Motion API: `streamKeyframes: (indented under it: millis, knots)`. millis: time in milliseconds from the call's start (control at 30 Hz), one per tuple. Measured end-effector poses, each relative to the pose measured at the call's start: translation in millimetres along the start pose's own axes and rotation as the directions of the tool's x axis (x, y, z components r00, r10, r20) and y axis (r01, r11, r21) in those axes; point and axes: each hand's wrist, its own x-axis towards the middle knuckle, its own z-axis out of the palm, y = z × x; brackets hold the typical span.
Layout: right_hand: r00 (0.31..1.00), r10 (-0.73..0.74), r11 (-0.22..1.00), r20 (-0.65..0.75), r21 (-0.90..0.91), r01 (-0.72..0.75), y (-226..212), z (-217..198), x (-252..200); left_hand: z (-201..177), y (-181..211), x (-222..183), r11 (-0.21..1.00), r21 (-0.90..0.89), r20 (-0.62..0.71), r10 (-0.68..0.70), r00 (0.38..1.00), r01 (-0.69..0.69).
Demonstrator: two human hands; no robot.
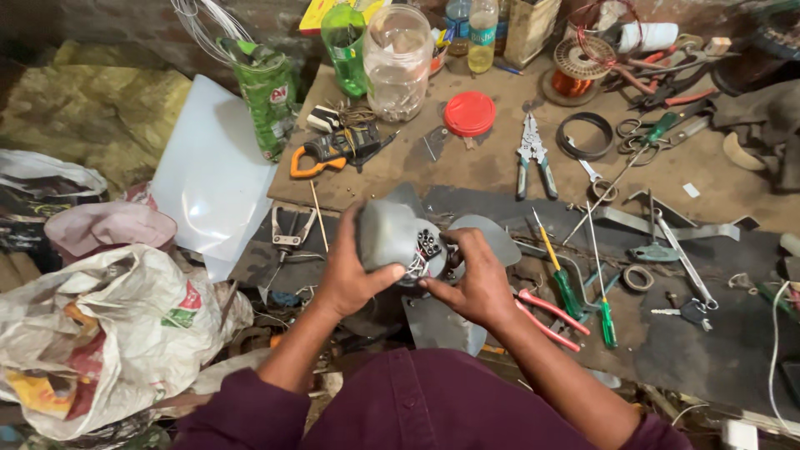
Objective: The person repairs a ceiling fan motor by connecting wires, tightening terminal screws with a screwdriver, and wrapping connections with electrical tape. They then fit the motor housing over the fan blades and secure it.
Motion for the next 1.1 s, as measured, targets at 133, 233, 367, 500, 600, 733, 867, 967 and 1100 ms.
streamKeyframes:
  millis: [133,233,367,500,600,733,867,967,1100]
  knots:
    - [0.999,-0.017,1.0,-0.033,-0.018,0.017,0.5,2.4,10.3,6.8,-2.4,-16.3,0.994,-0.105,-0.091,0.031,0.995,-0.041]
    - [0.998,-0.063,0.996,-0.018,-0.06,0.062,-4.1,1.8,14.0,10.6,0.2,-22.8,0.969,-0.247,-0.122,-0.029,0.992,-0.002]
    - [0.97,-0.237,0.971,-0.05,-0.044,0.235,-7.5,-7.3,13.5,21.0,1.8,-26.9,0.921,-0.39,-0.181,-0.096,0.979,0.019]
    - [0.924,-0.381,0.908,0.017,-0.18,0.378,-9.6,-10.8,10.4,23.1,4.1,-33.4,0.944,-0.329,-0.236,-0.073,0.969,-0.009]
    - [0.895,-0.441,0.868,0.057,-0.226,0.442,-6.5,-13.3,11.0,25.2,11.4,-30.9,0.963,-0.269,-0.227,-0.051,0.973,-0.013]
    - [0.92,-0.386,0.885,0.072,-0.252,0.391,-3.1,-4.3,12.4,23.9,28.0,-27.5,0.959,0.26,-0.194,0.162,0.967,-0.109]
    - [0.943,-0.331,0.932,0.041,-0.145,0.333,5.7,-1.3,11.5,28.7,43.5,-13.0,0.894,0.447,-0.097,0.072,0.993,-0.021]
    - [0.964,-0.265,0.947,0.03,0.198,0.254,18.1,-9.5,2.6,29.6,52.1,-4.1,0.869,0.493,-0.061,-0.024,0.998,0.051]
    - [0.988,0.085,0.804,0.13,0.577,-0.145,35.2,-16.9,-9.9,33.5,58.4,4.8,0.735,0.677,0.019,-0.078,0.997,0.044]
